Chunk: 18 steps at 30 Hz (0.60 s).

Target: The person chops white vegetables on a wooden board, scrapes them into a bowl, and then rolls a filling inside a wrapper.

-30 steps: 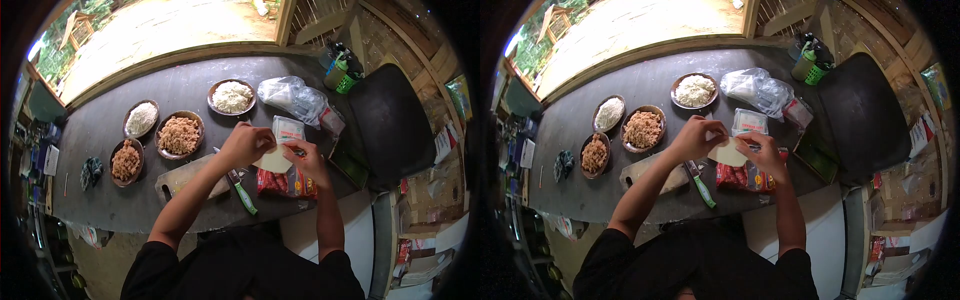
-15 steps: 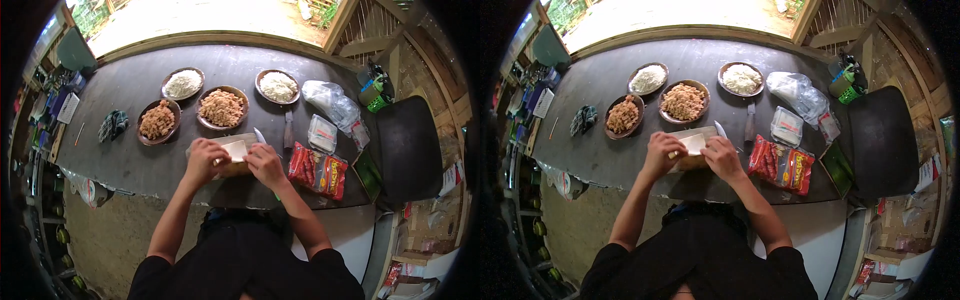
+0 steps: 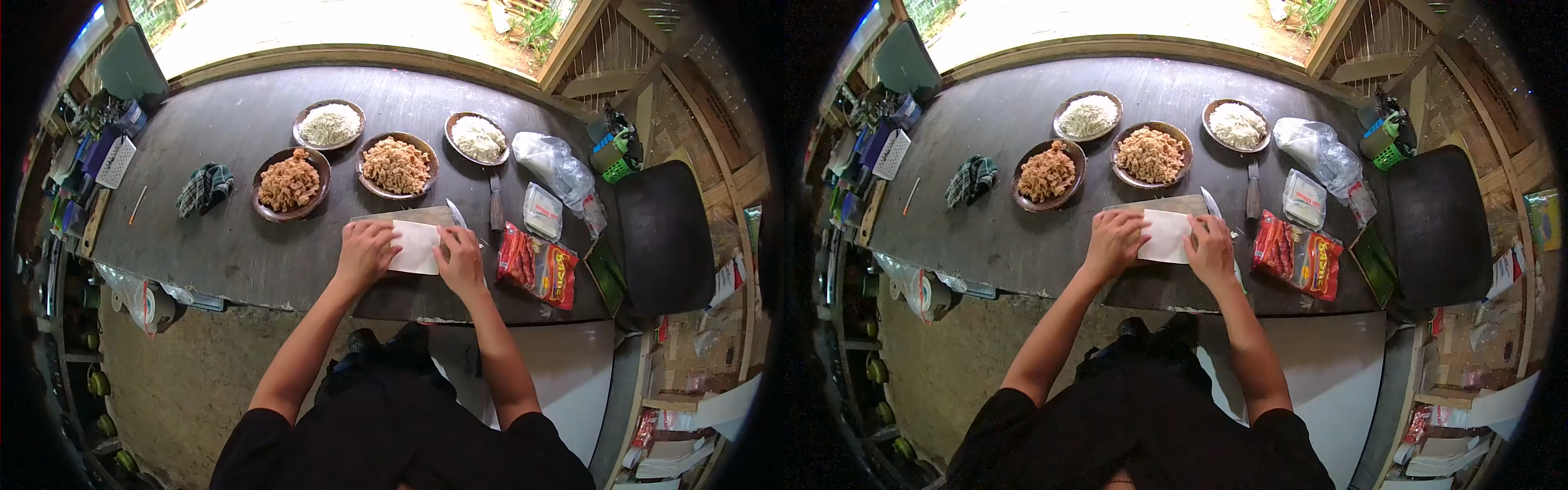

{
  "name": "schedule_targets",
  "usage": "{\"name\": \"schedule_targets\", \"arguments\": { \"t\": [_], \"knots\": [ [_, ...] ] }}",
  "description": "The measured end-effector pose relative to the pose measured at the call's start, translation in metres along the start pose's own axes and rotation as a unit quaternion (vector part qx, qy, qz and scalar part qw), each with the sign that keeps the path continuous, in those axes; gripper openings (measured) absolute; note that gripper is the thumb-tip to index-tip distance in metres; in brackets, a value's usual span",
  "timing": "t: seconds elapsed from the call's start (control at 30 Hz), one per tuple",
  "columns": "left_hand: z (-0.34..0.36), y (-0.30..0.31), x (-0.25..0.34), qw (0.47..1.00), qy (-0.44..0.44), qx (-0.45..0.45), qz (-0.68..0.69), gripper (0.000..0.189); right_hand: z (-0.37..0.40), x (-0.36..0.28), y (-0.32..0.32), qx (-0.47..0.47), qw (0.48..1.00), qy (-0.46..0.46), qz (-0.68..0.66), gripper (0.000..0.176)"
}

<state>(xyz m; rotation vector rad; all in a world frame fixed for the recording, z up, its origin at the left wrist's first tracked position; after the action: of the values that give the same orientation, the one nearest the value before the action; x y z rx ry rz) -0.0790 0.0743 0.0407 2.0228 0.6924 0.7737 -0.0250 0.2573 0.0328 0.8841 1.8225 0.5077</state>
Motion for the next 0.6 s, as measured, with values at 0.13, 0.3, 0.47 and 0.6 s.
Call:
{"name": "schedule_targets", "arguments": {
  "t": [0.13,0.3,0.47,0.6],
  "knots": [
    [-0.025,-0.020,0.008,0.998,-0.033,-0.029,-0.045,0.043,-0.022,0.002,-0.007,0.021,1.000,0.011,0.002,0.045],
    [-0.036,-0.037,0.011,0.990,-0.070,-0.081,-0.088,0.047,-0.038,0.011,-0.022,-0.081,0.996,-0.030,-0.025,0.041],
    [-0.048,-0.038,0.005,0.993,-0.041,-0.105,-0.042,0.042,-0.051,0.034,-0.033,-0.138,0.986,-0.078,-0.044,0.032],
    [-0.060,-0.046,0.002,0.994,-0.047,-0.088,-0.043,0.029,-0.063,0.015,-0.021,-0.130,0.991,-0.002,-0.005,0.027]
  ]
}}
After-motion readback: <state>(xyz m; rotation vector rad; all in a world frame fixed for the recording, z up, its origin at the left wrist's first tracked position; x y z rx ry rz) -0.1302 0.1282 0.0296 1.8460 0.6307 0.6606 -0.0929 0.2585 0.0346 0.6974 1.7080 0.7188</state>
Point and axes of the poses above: each hand's wrist, its own z-axis away from the middle knuckle, its own y-axis out of the back of the hand, x = y × z, the point moved 10 cm from there along -z, towards the middle knuckle, and after that the axes turned 13 degrees about -z, right-handed, at the moved point
